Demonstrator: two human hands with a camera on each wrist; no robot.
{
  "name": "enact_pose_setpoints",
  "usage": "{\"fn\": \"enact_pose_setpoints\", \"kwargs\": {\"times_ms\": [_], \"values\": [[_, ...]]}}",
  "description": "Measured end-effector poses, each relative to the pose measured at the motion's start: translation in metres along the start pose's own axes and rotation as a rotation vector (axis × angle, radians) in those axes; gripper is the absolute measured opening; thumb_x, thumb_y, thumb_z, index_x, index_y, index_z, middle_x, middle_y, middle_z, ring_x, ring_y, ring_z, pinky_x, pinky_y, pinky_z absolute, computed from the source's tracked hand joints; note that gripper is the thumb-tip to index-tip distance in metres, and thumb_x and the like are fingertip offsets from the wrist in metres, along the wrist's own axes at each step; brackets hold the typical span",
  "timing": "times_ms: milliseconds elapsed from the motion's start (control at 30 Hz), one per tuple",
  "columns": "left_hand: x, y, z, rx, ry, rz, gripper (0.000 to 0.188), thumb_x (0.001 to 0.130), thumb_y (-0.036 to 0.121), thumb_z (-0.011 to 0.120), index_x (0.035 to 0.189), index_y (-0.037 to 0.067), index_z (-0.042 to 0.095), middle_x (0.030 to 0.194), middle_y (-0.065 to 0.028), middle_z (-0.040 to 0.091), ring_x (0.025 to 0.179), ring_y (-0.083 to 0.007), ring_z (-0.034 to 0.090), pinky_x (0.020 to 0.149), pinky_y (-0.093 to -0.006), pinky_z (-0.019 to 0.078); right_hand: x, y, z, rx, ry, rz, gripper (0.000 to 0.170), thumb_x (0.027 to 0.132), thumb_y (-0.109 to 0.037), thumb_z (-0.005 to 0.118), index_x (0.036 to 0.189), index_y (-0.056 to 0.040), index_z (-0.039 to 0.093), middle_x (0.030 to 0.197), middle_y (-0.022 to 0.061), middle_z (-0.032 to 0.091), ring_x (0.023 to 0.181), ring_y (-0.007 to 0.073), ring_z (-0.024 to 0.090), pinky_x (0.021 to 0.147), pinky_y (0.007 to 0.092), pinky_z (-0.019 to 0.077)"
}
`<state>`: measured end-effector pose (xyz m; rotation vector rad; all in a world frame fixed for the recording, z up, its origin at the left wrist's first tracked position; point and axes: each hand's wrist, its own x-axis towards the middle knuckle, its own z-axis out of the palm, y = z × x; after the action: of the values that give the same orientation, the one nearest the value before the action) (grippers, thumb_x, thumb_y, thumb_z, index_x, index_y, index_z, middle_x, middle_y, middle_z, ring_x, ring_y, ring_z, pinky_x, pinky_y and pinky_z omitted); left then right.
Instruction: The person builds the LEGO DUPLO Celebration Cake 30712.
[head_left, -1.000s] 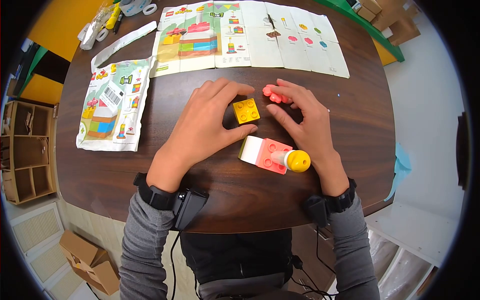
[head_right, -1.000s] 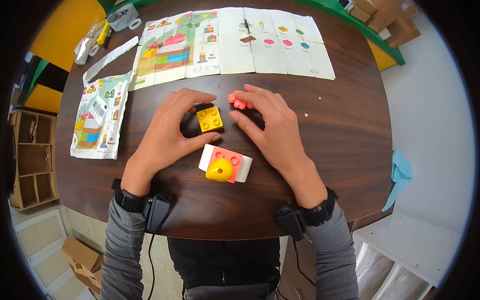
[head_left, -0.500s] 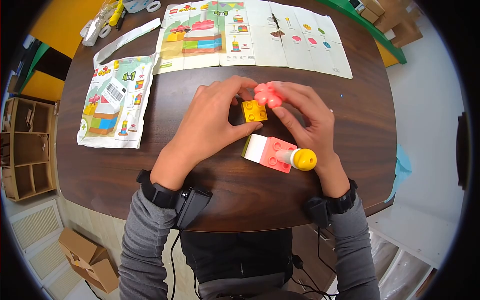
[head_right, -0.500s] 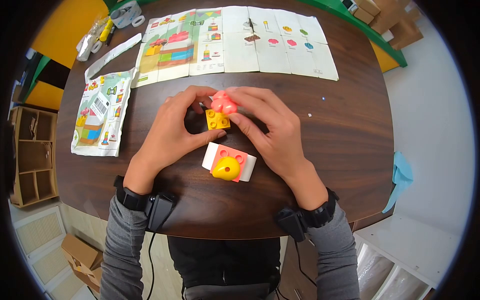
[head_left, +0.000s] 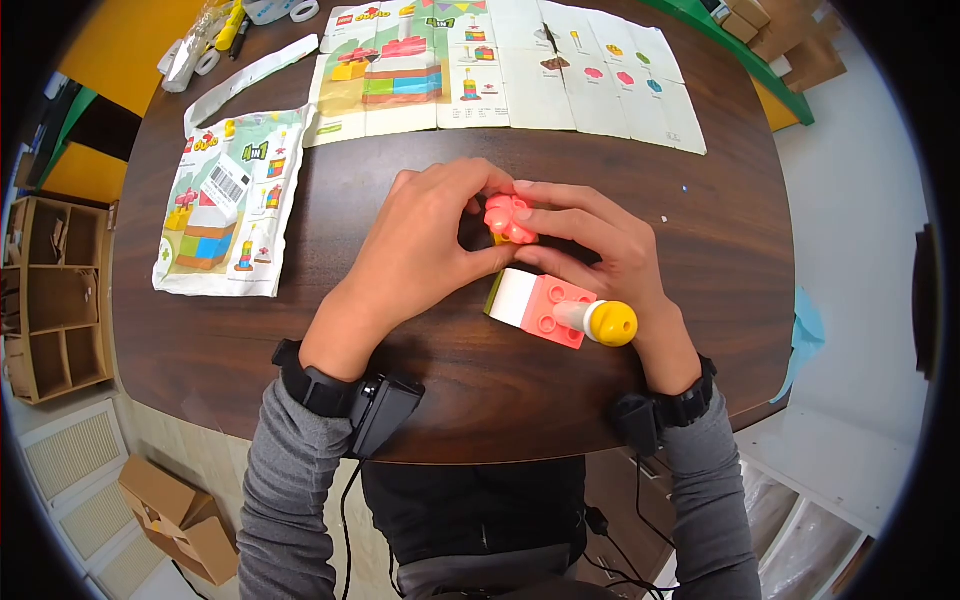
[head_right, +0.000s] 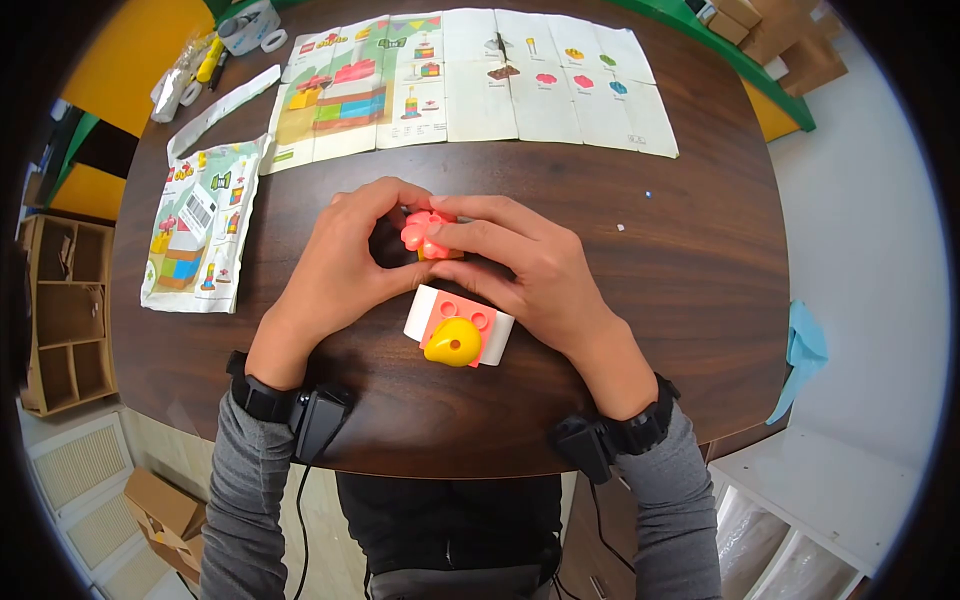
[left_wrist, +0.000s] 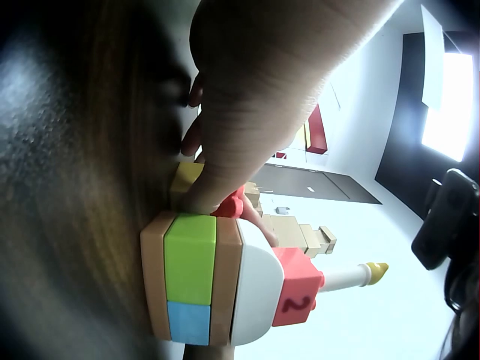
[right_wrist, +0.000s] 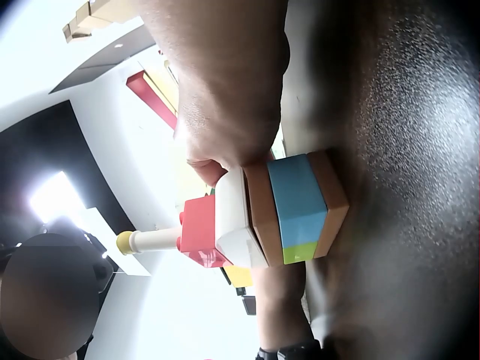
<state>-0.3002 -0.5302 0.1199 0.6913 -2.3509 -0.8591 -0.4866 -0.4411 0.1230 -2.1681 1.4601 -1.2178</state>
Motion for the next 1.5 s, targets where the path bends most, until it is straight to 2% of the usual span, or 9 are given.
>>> {"fn": "enact_pose_setpoints", "kwargs": {"times_ms": [600, 1033, 1133, 1233, 1267, 1300, 1367, 1400, 1500], "values": [[0.006, 0.003, -0.003, -0.237, -0.033, -0.082, 0.043, 0.067, 0.002, 0.076, 0.107, 0.001, 0.060, 0.089, -0.0097, 0.067, 0.082, -0.0196, 0.064, 0.077, -0.0300, 0.0510, 0.005, -0.004, 0.000, -0.056, -0.013, -0.159, 0.026, 0.076, -0.003, 0.073, 0.102, -0.0040, 0.066, 0.111, 0.0076, 0.063, 0.101, 0.0271, 0.061, 0.085, 0.0366, 0.0518], [0.004, 0.000, -0.002, -0.219, 0.016, -0.072, 0.047, 0.068, 0.004, 0.081, 0.111, 0.003, 0.061, 0.090, -0.0051, 0.069, 0.082, -0.0120, 0.060, 0.077, -0.0272, 0.0501, 0.007, -0.005, 0.000, -0.010, -0.049, -0.024, 0.027, 0.080, -0.008, 0.072, 0.106, -0.0073, 0.066, 0.118, 0.0081, 0.059, 0.103, 0.0290, 0.057, 0.086, 0.0383, 0.0503], [0.005, -0.004, 0.004, -0.218, 0.073, -0.091, 0.055, 0.065, 0.027, 0.090, 0.106, 0.000, 0.063, 0.090, -0.0109, 0.070, 0.078, -0.0168, 0.064, 0.075, -0.0293, 0.0525, 0.006, 0.001, 0.002, 0.112, -0.065, -0.018, 0.035, 0.081, -0.005, 0.068, 0.115, -0.0087, 0.060, 0.121, 0.0130, 0.058, 0.105, 0.0336, 0.059, 0.087, 0.0388, 0.0508], [0.002, 0.002, 0.001, -0.098, 0.052, -0.003, 0.048, 0.070, 0.018, 0.084, 0.108, 0.003, 0.060, 0.094, -0.0118, 0.070, 0.081, -0.0268, 0.067, 0.077, -0.0338, 0.0537, 0.001, 0.002, 0.003, 0.133, -0.025, 0.049, 0.033, 0.081, -0.005, 0.069, 0.112, -0.0079, 0.060, 0.121, 0.0126, 0.058, 0.105, 0.0340, 0.060, 0.086, 0.0381, 0.0509], [-0.001, 0.008, -0.009, 0.070, 0.012, 0.040, 0.047, 0.071, 0.018, 0.081, 0.111, 0.006, 0.059, 0.106, -0.0110, 0.068, 0.097, -0.0312, 0.065, 0.089, -0.0432, 0.0497, 0.000, -0.001, 0.000, 0.058, -0.001, 0.066, 0.032, 0.080, -0.004, 0.070, 0.111, -0.0057, 0.059, 0.119, 0.0130, 0.058, 0.105, 0.0340, 0.059, 0.087, 0.0373, 0.0500], [-0.007, 0.009, -0.016, 0.087, 0.033, 0.050, 0.047, 0.071, 0.018, 0.081, 0.111, 0.006, 0.059, 0.106, -0.0110, 0.068, 0.097, -0.0312, 0.065, 0.089, -0.0432, 0.0497, -0.003, 0.000, -0.003, 0.054, 0.003, 0.038, 0.032, 0.080, -0.004, 0.070, 0.111, -0.0057, 0.059, 0.119, 0.0130, 0.058, 0.105, 0.0340, 0.059, 0.087, 0.0373, 0.0500], [-0.022, 0.004, -0.031, 0.498, 0.173, 0.103, 0.054, 0.073, 0.022, 0.080, 0.119, 0.004, 0.057, 0.120, -0.0118, 0.063, 0.113, -0.0310, 0.057, 0.096, -0.0477, 0.0439, -0.012, 0.006, -0.009, -0.061, 0.116, 0.070, 0.032, 0.079, -0.003, 0.071, 0.109, -0.0032, 0.059, 0.117, 0.0138, 0.059, 0.105, 0.0337, 0.059, 0.088, 0.0372, 0.0490], [-0.030, 0.001, -0.044, 0.487, 0.124, 0.010, 0.062, 0.074, 0.028, 0.080, 0.125, 0.006, 0.053, 0.135, -0.0122, 0.053, 0.129, -0.0316, 0.046, 0.105, -0.0543, 0.0350, -0.017, 0.007, -0.013, -0.039, 0.125, 0.095, 0.033, 0.078, -0.003, 0.071, 0.108, -0.0019, 0.058, 0.113, 0.0151, 0.059, 0.104, 0.0340, 0.058, 0.088, 0.0373, 0.0480], [-0.064, 0.004, -0.068, 0.731, 0.172, -0.173, 0.068, 0.076, 0.034, 0.078, 0.130, 0.005, 0.049, 0.144, -0.0128, 0.045, 0.135, -0.0351, 0.039, 0.107, -0.0610, 0.0307, -0.035, 0.005, -0.028, -0.058, 0.156, 0.168, 0.032, 0.078, -0.005, 0.072, 0.107, -0.0021, 0.059, 0.110, 0.0161, 0.059, 0.102, 0.0354, 0.058, 0.085, 0.0385, 0.0475]]}}
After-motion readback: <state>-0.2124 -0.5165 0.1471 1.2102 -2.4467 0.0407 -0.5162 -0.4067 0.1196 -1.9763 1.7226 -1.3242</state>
